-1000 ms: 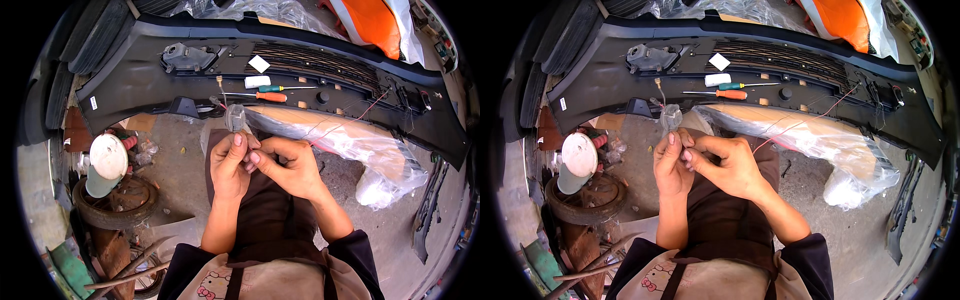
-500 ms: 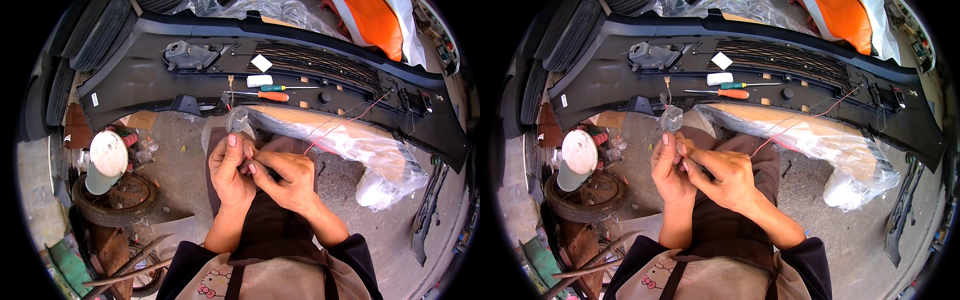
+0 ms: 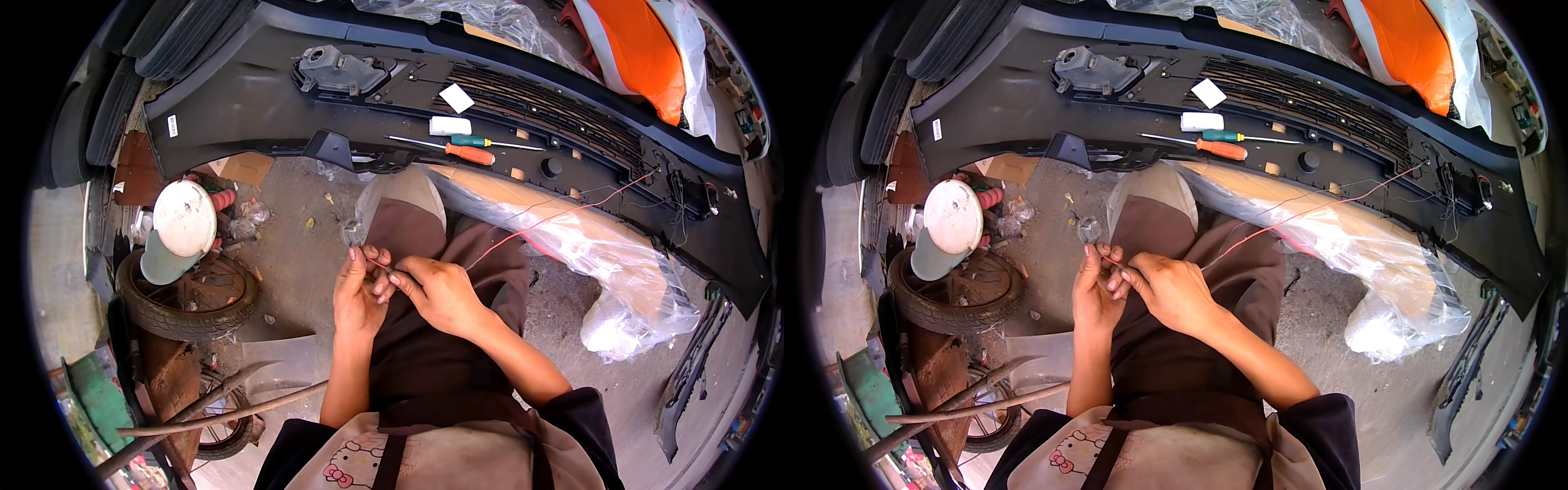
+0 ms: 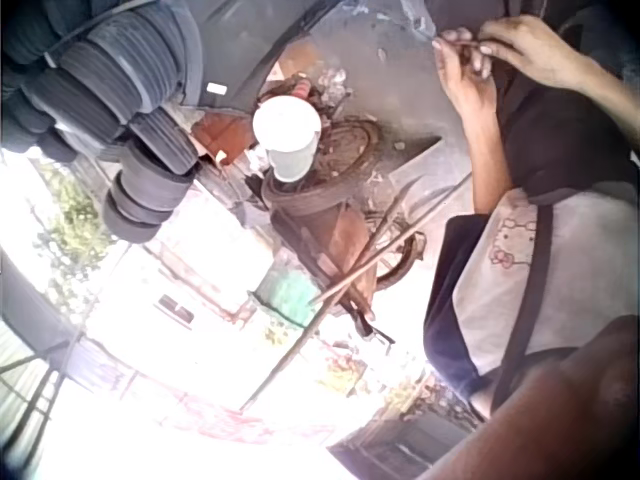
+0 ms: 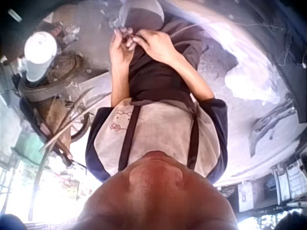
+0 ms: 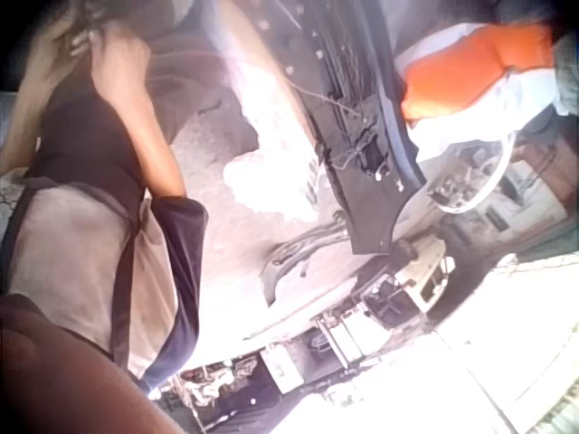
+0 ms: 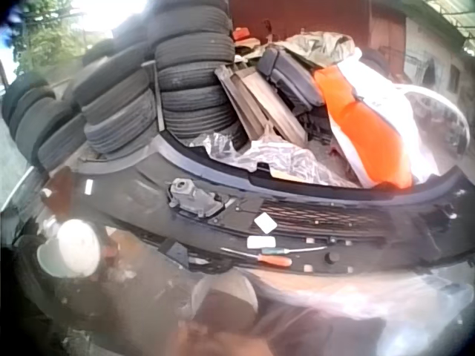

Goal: The person repairs a car bumper by stripping and twisting electrical wires, then connecting them to a headlight assembly. They use a screwdriver to secure the connections and test the wiring by pulling on the cables.

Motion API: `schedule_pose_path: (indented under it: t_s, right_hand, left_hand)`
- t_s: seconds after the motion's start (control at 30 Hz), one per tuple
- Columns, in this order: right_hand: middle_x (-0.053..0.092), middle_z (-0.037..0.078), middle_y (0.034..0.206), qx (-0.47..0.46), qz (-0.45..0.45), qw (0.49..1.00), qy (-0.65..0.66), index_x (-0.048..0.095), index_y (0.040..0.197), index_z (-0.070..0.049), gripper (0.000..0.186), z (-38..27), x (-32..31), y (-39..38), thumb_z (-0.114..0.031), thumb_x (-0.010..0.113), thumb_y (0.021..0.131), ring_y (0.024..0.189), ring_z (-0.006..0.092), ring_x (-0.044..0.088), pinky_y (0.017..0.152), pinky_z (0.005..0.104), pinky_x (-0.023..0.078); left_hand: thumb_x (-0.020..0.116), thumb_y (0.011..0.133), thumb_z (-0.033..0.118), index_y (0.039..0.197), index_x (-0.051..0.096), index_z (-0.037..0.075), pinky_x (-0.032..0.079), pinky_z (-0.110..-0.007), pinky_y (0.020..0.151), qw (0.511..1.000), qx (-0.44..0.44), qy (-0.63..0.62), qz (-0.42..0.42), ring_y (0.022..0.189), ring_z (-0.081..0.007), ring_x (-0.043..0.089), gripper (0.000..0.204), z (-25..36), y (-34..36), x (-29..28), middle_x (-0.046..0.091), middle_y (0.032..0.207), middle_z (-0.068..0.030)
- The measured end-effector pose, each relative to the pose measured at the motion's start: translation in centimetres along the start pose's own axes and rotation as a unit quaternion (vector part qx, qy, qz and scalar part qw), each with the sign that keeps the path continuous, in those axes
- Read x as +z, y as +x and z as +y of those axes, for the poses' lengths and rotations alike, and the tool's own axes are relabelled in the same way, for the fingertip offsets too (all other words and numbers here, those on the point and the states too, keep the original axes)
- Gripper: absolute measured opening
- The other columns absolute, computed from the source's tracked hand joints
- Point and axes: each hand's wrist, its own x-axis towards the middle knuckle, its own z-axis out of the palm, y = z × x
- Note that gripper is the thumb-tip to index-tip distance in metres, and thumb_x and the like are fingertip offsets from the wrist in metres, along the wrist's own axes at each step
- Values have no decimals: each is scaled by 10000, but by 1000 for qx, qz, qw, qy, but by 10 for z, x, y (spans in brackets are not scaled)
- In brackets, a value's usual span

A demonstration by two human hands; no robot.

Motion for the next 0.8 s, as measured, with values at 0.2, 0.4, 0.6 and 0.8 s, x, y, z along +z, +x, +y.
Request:
schedule_pose_path:
  t_s: [0.2,0.4,0.6,0.8]
  right_hand:
    - [679,209,834,70,-103,988,89,575,939,75,343,20,41,29,-266,605,923,795,311,688,691,362,517]
    - [691,164,762,151,-69,960,227,620,847,72,255,21,42,49,-177,614,903,698,182,689,660,309,521]
    - [691,141,752,99,18,918,384,652,889,25,201,41,69,50,-169,600,882,686,204,684,650,319,516]
    - [665,197,753,106,48,993,-1,689,951,-97,195,22,66,46,-225,574,858,716,365,651,690,452,513]
  left_hand:
    - [581,944,226,1099,592,11,359,-191,483,993,13,44,111,545,-47,436,265,-10,8,-47,643,889,-51]
    - [570,949,265,1079,586,-11,319,-190,448,994,-7,-68,81,509,-49,397,305,-4,25,-48,647,877,-65]
    - [551,960,262,1005,576,-8,293,-199,432,991,-13,-19,129,483,-51,370,275,-2,47,-51,550,746,-16]
    - [540,965,244,935,579,5,262,-216,418,978,-6,38,205,453,-63,347,244,-5,64,-61,508,664,-2]
